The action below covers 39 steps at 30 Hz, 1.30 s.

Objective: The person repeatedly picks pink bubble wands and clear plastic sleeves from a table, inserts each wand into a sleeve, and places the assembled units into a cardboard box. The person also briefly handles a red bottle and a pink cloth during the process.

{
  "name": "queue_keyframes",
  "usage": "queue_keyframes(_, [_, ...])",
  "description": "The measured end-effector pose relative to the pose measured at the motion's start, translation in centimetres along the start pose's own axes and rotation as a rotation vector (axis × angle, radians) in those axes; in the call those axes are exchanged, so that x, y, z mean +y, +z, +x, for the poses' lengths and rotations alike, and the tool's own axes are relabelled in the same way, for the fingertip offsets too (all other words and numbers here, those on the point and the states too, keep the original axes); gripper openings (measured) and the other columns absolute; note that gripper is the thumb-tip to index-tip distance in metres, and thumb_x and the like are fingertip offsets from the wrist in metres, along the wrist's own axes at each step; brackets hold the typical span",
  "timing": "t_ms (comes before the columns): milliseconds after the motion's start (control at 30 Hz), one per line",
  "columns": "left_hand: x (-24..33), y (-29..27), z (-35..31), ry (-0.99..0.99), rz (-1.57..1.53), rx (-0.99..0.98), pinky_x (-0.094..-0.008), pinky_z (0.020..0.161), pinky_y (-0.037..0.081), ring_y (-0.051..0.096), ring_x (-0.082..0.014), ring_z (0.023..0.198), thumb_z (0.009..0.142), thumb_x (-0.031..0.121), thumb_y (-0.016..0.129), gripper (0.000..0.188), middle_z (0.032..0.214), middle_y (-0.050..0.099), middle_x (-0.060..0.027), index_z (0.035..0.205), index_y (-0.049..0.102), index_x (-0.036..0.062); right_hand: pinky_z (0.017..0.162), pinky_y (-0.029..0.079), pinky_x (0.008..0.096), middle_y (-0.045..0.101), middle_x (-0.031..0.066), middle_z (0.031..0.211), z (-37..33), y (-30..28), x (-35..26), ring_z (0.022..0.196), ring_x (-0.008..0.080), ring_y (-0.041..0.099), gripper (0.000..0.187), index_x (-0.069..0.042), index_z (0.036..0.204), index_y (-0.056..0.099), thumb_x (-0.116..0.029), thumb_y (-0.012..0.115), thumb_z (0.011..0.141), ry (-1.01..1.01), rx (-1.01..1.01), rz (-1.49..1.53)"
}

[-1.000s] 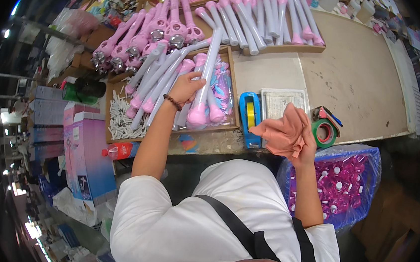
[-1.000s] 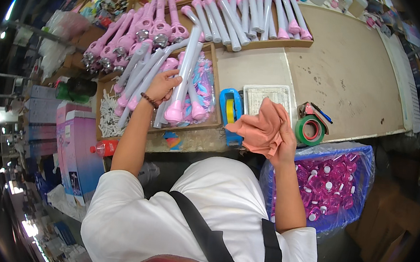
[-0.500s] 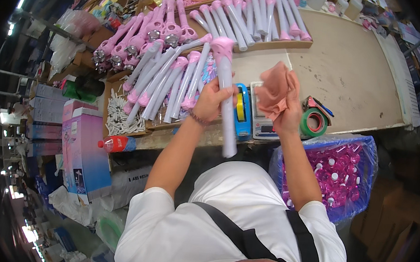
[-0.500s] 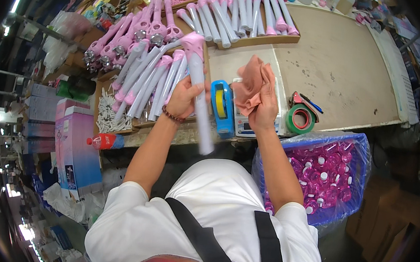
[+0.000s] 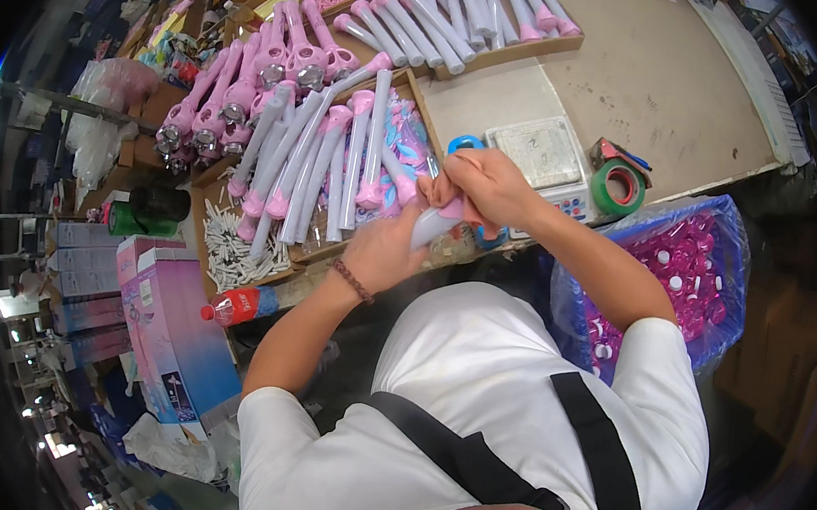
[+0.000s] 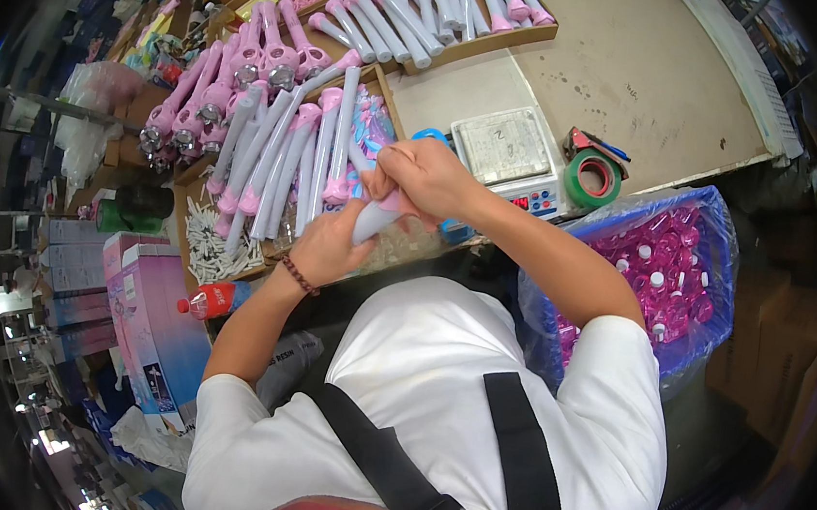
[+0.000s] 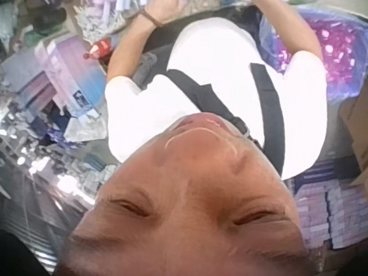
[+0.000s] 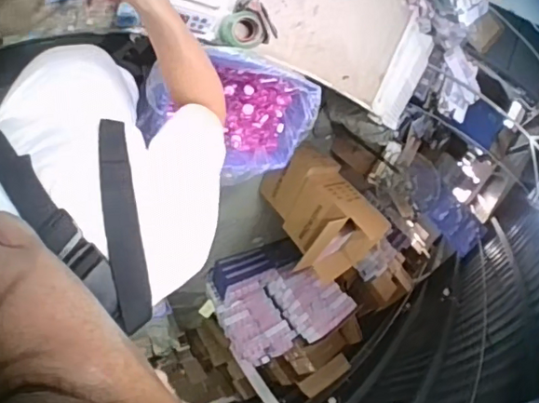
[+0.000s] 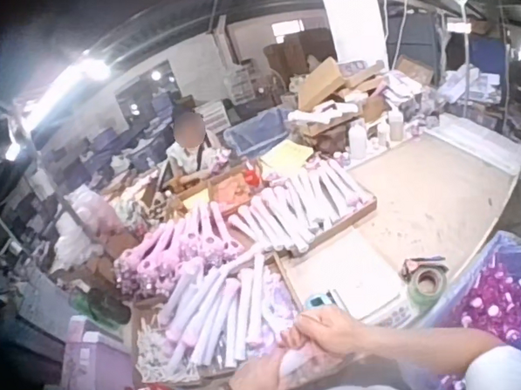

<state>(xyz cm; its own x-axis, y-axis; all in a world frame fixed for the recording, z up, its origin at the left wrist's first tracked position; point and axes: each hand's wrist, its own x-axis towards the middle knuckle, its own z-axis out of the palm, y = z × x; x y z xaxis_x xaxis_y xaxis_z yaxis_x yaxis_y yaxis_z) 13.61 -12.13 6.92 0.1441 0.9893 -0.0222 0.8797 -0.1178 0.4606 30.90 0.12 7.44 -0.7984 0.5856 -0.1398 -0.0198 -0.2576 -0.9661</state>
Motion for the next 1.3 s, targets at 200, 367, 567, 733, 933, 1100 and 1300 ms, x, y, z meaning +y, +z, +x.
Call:
queue_keyframes(200, [-5.5,1.7,-2.1,-0.057,-0.357,0.033,-0.0451,0.060,0.049,0.061,-0.0410,0.070,0.076,0.012,0.065,0.038,0.078,0.063,-0.0231,0.109,0.050,0.0022,0.065,0.048,0.0260,0.059,0.0088,0.070,5.0,5.1,2.2,0.068,0.0173,0.060,0.027,-0.001,0.091,0.057,-0.023,0.042,0.092,-0.029,0.043,0.721])
queue_keyframes(367, [-7.1,4.2,-1.5,-0.225,-0.454,0.302,-0.0427,0.067,0.049,0.061,-0.0422,0.081,0.076,0.009,0.064,0.046,0.091,0.062,-0.0257,0.119,0.048,0.0029,0.059,0.053,0.0297,0.057,0.0111,0.083,7.1,10.6,2.3,0.066,0.0203,0.061,0.026,-0.004,0.099,0.049,-0.027,0.036,0.098,-0.308,0.382,0.847])
queue_keyframes(567, [-6.1,3.3,-3.5,-0.177,-0.546,0.265,-0.0403,0.062,0.050,0.063,-0.0301,0.074,0.077,0.014,0.065,0.059,0.091,0.060,-0.0158,0.127,0.036,0.0019,0.055,0.054,0.0291,0.057,0.0103,0.083,8.0,10.1,0.9,0.069,0.0211,0.064,0.029,-0.004,0.094,0.049,-0.028,0.034,0.100,-0.232,0.452,0.762])
queue_keyframes(733, [-6.6,3.7,-6.8,-0.559,-0.973,-0.243,-0.0260,0.056,0.047,0.058,-0.0120,0.064,0.081,0.012,0.062,0.034,0.067,0.053,-0.0017,0.109,0.047,-0.0001,0.058,0.053,0.0328,0.060,0.0156,0.093,8.7,8.0,0.6,0.079,0.0235,0.061,0.036,-0.005,0.096,0.048,-0.034,0.027,0.100,-0.348,0.459,0.818])
queue_keyframes(933, [-5.6,7.2,-4.3,-0.360,-0.320,0.395,-0.0476,0.059,0.048,0.059,-0.0429,0.065,0.080,0.020,0.065,0.034,0.077,0.061,-0.0272,0.100,0.050,-0.0026,0.054,0.052,0.0285,0.062,0.0120,0.088,8.0,9.3,1.8,0.063,0.0169,0.062,0.053,-0.005,0.109,0.046,-0.050,0.021,0.098,-0.594,0.410,0.542])
queue_keyframes(1100, [-4.2,4.7,-1.6,-0.442,-0.162,0.225,-0.0482,0.064,0.049,0.060,-0.0444,0.074,0.078,0.022,0.066,0.035,0.079,0.062,-0.0272,0.101,0.052,-0.0008,0.037,0.040,0.0195,0.056,0.0044,0.069,7.8,11.4,4.7,0.041,0.0071,0.049,0.056,-0.007,0.138,0.024,-0.040,0.042,0.097,-0.578,0.488,0.179])
queue_keyframes(1300, [-3.3,-2.4,-2.6,-0.310,-0.562,0.153,-0.0333,0.073,0.050,0.063,-0.0257,0.084,0.084,0.025,0.065,0.037,0.093,0.064,-0.0157,0.103,0.056,-0.0049,0.041,0.042,0.0196,0.054,0.0010,0.071,7.7,8.1,6.9,0.052,0.0054,0.052,0.060,-0.009,0.141,0.028,-0.043,0.046,0.095,-0.241,0.271,0.446])
